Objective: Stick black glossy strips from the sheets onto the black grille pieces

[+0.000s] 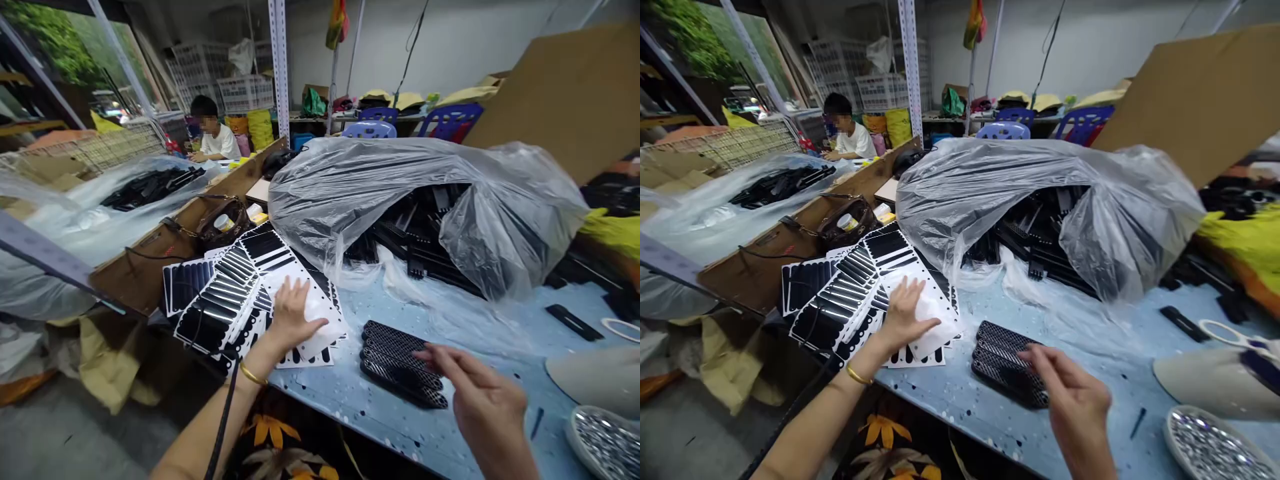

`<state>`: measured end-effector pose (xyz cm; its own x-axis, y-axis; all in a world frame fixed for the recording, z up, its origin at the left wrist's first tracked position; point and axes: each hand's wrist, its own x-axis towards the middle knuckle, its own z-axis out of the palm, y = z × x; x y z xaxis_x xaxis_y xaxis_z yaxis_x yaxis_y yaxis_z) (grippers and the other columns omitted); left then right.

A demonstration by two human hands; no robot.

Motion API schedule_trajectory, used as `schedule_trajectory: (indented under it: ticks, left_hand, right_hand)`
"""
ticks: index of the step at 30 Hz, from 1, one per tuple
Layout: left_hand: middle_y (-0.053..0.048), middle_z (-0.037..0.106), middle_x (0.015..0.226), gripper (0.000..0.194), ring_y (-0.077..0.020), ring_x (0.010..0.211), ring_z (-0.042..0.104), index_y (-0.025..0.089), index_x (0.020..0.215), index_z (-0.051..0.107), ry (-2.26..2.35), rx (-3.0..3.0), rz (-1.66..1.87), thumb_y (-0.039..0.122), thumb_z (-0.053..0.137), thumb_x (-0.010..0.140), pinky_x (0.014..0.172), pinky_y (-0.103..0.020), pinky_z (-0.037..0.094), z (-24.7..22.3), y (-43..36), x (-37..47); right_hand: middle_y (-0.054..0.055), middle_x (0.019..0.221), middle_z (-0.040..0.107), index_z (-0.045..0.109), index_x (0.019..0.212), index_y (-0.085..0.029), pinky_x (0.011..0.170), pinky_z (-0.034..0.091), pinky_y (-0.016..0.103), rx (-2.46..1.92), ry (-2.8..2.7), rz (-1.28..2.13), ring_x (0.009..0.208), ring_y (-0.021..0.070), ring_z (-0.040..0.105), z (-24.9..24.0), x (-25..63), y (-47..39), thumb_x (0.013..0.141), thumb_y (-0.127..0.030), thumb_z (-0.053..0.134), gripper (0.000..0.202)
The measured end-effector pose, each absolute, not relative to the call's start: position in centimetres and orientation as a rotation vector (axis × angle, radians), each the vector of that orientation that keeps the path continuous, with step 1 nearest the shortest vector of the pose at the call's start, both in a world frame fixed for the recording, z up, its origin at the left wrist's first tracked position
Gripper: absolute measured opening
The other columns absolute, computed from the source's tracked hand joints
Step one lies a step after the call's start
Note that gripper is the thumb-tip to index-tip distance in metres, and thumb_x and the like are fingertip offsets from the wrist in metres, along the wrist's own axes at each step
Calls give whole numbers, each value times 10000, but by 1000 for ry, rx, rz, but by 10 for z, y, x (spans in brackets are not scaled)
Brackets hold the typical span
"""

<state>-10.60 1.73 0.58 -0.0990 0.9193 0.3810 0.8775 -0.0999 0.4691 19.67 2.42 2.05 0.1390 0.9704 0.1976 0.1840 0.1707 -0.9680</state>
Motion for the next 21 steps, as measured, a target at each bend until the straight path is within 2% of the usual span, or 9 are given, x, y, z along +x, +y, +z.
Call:
schedule_trajectory:
  ticks: [2,3,4,7,8,12,15,17,21]
  left_hand:
    - [-286,478,1499,1031,-542,1450,277,92,1439,520,2228,2023,714,443,924,557,1146,-688,267,12,22,-140]
    - [-275,465,1514,1007,-544,1453,265,111,1423,544,2244,2023,580,447,926,554,1148,-686,256,13,23,-152]
    - [-250,480,1513,908,-535,1454,276,140,1383,591,2236,2030,470,444,910,589,1147,-676,262,14,24,-162]
    - [-121,619,1420,359,-452,1431,390,250,1159,738,2196,2090,327,349,737,814,1124,-623,332,10,15,-176]
    - [-87,669,1362,244,-425,1404,445,268,1084,763,2201,2108,334,294,666,862,1105,-609,360,9,10,-179]
    - [-72,735,1252,288,-348,1228,632,260,1038,775,2284,2174,534,233,528,893,1006,-519,476,5,-15,-198]
    - [-119,750,1204,321,-368,1203,642,204,962,786,2437,2206,666,191,479,868,985,-521,481,1,-24,-216]
    - [-124,755,1180,309,-393,1206,631,208,916,785,2416,2239,615,176,493,821,949,-535,495,-5,-27,-224]
    - [11,775,1101,313,-364,1209,623,347,978,732,2353,2202,677,268,474,819,922,-554,515,-19,-32,-231]
  right_hand:
    - [67,776,774,777,866,-231,650,601,337,-1240,-1474,883,701,245,719,27,168,5,796,-450,764,230]
    - [65,766,766,774,860,-230,656,596,334,-1206,-1557,872,697,241,715,29,153,-5,829,-435,729,212]
    - [60,749,756,769,837,-229,640,585,323,-1162,-1639,857,676,231,705,31,139,-13,847,-408,707,189]
    - [36,661,707,741,773,-213,555,537,272,-1007,-1818,819,572,182,654,35,111,-37,876,-314,650,171]
    - [27,632,689,730,757,-205,534,520,256,-974,-1869,821,543,166,635,35,107,-44,882,-284,628,180]
    - [22,624,669,696,724,-183,561,499,231,-1044,-2047,881,557,143,624,37,113,-68,886,-200,561,211]
    - [22,641,662,691,738,-182,584,494,237,-1194,-2080,832,584,144,626,34,139,-80,893,-187,547,212]
    - [26,655,663,700,777,-183,574,490,241,-1264,-2082,707,588,149,628,31,170,-81,892,-185,546,192]
    - [51,727,690,733,889,-183,616,513,275,-1533,-2007,262,638,180,661,33,268,-67,873,-181,538,195]
